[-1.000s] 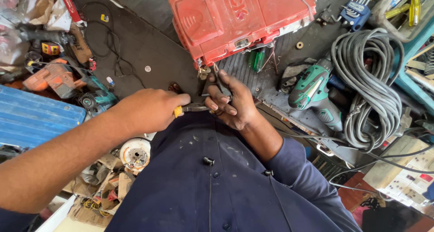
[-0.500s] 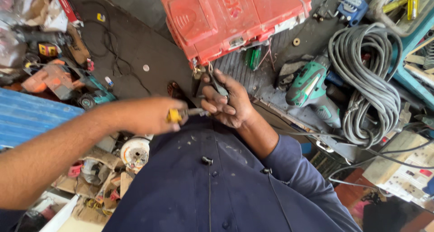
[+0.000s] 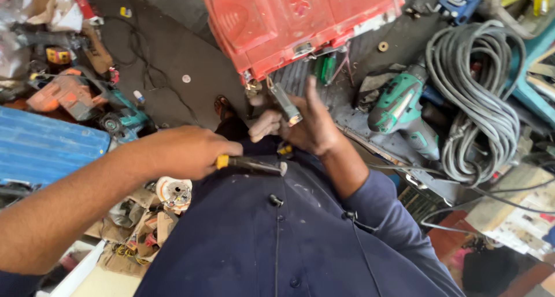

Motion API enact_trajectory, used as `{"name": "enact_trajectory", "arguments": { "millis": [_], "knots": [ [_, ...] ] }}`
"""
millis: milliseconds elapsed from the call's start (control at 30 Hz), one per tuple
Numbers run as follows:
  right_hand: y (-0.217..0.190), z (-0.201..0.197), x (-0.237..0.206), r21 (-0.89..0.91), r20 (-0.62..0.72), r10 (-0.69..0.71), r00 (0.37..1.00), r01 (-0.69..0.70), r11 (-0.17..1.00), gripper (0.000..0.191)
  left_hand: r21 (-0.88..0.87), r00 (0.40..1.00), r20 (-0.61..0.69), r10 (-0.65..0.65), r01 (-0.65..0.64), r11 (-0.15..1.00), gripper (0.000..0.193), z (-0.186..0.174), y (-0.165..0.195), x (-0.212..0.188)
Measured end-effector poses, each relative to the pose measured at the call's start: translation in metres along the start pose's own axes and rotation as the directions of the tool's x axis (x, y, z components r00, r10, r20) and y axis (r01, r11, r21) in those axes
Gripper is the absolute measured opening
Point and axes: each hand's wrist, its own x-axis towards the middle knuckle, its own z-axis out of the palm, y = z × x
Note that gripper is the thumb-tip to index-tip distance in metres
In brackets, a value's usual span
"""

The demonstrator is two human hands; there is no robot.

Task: The person repairs a red rotary hammer drill on a cluttered workbench. They use a screwdriver and pliers to remove screws and open the drill housing, use a socket wrench on the tool, pull out internal components, and handle small parts and wires while working on the disassembled drill.

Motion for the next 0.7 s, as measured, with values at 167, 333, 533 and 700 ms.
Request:
{"name": "enact_trajectory", "arguments": {
  "millis": [167,333,533,700],
  "knots": [
    [-0.012,0.005,-0.029,-0.372,0.13,0.006,0.991,0.043,0.927,0.121,-0.256,0.986,-0.149,0.08,-0.117,0.96,0.025,0.003,0.014,-0.016],
    [-0.038,0.05,-0.072,-0.658,0.208,-0.102,0.973,0.216,0.722,0.078,-0.476,0.935,-0.324,0.143,-0.292,0.83,0.018,-0.003,0.027,-0.027],
    [-0.066,0.112,-0.11,-0.999,0.051,-0.371,0.927,0.043,-0.029,0.045,-0.343,0.804,-0.54,0.249,-0.48,0.808,0.024,0.012,0.043,-0.031],
    [-0.087,0.144,-0.145,-0.905,0.405,-0.671,0.621,0.169,-0.39,0.027,-0.606,0.77,-0.631,0.099,-0.569,0.556,0.039,0.012,0.04,-0.037]
  ]
}}
